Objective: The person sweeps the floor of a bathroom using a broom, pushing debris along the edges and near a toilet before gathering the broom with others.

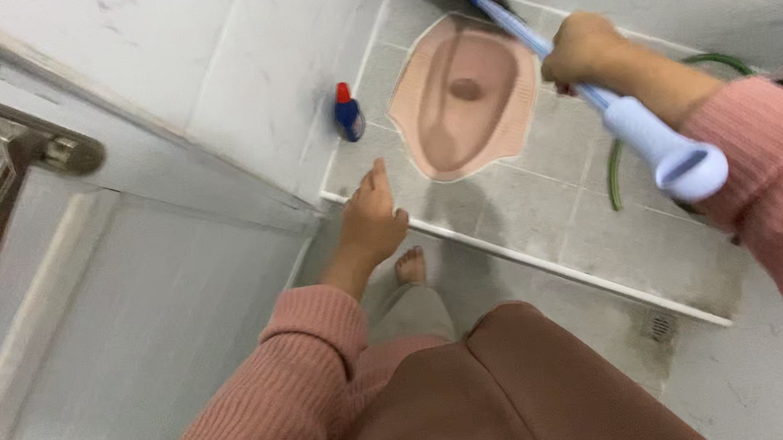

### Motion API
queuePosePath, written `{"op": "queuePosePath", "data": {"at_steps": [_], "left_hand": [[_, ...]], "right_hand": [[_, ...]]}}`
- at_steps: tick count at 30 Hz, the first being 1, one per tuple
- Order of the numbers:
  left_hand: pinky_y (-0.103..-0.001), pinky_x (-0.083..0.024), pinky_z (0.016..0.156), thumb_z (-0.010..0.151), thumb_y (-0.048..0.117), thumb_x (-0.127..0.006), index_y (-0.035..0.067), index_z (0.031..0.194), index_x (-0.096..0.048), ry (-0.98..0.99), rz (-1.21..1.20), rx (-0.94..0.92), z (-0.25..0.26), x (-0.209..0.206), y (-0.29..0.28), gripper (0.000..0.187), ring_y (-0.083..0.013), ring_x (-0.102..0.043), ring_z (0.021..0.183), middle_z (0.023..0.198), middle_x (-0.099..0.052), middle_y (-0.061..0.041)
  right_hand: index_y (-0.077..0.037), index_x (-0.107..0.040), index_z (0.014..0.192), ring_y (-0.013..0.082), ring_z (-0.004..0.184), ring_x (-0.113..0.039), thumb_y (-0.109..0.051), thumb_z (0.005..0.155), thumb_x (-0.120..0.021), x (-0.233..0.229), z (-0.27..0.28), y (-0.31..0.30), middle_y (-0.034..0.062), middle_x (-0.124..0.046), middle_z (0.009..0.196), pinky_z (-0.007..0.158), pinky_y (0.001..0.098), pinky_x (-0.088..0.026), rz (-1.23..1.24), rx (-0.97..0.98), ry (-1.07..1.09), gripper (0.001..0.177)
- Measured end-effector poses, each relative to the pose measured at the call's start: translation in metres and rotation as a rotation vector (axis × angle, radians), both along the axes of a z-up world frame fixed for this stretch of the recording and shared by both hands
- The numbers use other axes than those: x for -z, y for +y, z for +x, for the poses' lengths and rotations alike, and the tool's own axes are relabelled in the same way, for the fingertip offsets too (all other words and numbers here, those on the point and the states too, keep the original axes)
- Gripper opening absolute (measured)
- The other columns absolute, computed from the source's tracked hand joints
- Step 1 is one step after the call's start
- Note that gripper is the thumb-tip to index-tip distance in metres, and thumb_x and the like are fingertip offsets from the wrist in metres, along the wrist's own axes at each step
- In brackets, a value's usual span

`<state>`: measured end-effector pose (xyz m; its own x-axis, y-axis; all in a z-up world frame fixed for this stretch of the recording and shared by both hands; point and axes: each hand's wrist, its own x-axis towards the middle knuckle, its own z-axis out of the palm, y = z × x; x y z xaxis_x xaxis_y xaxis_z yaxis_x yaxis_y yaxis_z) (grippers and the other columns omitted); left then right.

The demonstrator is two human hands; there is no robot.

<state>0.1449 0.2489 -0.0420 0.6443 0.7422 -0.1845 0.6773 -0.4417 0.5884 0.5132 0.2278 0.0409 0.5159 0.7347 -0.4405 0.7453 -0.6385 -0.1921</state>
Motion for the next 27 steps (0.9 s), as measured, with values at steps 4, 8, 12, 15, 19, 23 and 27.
{"op": "queuePosePath", "data": {"at_steps": [4, 8, 12, 15, 19, 23, 27], "left_hand": [[-0.052, -0.042, 0.108, 0.081, 0.013, -0.066, -0.007, 0.154, -0.020, 0.015, 0.023, 0.057, -0.003, 0.007, 0.032, 0.089, -0.0444, -0.051, 0.130, 0.146, -0.046, -0.030], [-0.051, -0.043, 0.106, 0.082, 0.012, -0.065, -0.005, 0.155, -0.019, 0.033, -0.023, 0.037, -0.010, 0.010, 0.050, 0.088, -0.0448, -0.050, 0.130, 0.149, -0.043, -0.030], [-0.052, -0.041, 0.108, 0.082, 0.013, -0.065, -0.006, 0.156, -0.015, 0.083, -0.019, 0.086, -0.002, 0.018, 0.058, 0.091, -0.0438, -0.049, 0.132, 0.148, -0.042, -0.030], [-0.053, -0.040, 0.108, 0.082, 0.013, -0.065, -0.007, 0.155, -0.013, 0.085, -0.023, 0.126, 0.015, 0.023, 0.057, 0.092, -0.0438, -0.049, 0.131, 0.148, -0.042, -0.031], [-0.052, -0.043, 0.107, 0.082, 0.013, -0.065, -0.006, 0.155, -0.017, 0.022, -0.062, 0.182, 0.037, 0.016, 0.055, 0.089, -0.0440, -0.051, 0.130, 0.146, -0.045, -0.031], [-0.053, -0.043, 0.107, 0.083, 0.014, -0.066, -0.007, 0.155, -0.016, -0.002, -0.072, 0.181, 0.048, 0.010, 0.055, 0.090, -0.0447, -0.051, 0.129, 0.145, -0.045, -0.031], [-0.053, -0.044, 0.106, 0.084, 0.013, -0.065, -0.008, 0.155, -0.014, -0.004, -0.057, 0.173, 0.041, 0.011, 0.061, 0.089, -0.0442, -0.051, 0.130, 0.146, -0.044, -0.031]], "right_hand": [[0.004, -0.076, 0.081, 0.0256, 0.060, -0.072, -0.014, 0.083, -0.075, 0.063, 0.022, 0.074, 0.0167, -0.073, 0.071, 0.062, 0.0389, -0.059, 0.044, 0.062, 0.119, 0.019], [0.005, -0.077, 0.087, 0.0312, 0.076, -0.075, -0.018, 0.079, -0.078, 0.107, -0.005, 0.096, 0.0204, -0.077, 0.081, 0.073, 0.0424, -0.060, -0.016, -0.244, -0.100, 0.024], [0.004, -0.076, 0.095, 0.0415, 0.089, -0.073, -0.012, 0.078, -0.074, 0.090, -0.041, 0.036, 0.0275, -0.073, 0.094, 0.079, 0.0477, -0.060, -0.083, -0.332, -0.193, 0.023], [0.005, -0.076, 0.096, 0.0416, 0.089, -0.072, -0.009, 0.077, -0.071, 0.031, -0.059, -0.017, 0.0290, -0.073, 0.092, 0.082, 0.0478, -0.059, -0.122, -0.326, -0.127, 0.024], [-0.001, -0.072, 0.120, 0.0331, 0.072, -0.076, -0.009, 0.084, -0.067, -0.066, -0.071, -0.056, 0.0246, -0.077, 0.085, 0.074, 0.0448, -0.061, -0.280, -0.120, 0.062, 0.037], [-0.008, -0.062, 0.134, 0.0302, 0.067, -0.076, -0.011, 0.087, -0.066, -0.106, -0.070, -0.053, 0.0229, -0.079, 0.086, 0.068, 0.0426, -0.064, -0.340, 0.048, 0.084, 0.048], [0.003, -0.072, 0.120, 0.0317, 0.059, -0.075, -0.014, 0.092, -0.069, -0.060, -0.021, -0.014, 0.0222, -0.072, 0.075, 0.063, 0.0429, -0.061, -0.206, -0.057, -0.068, 0.033]]}}
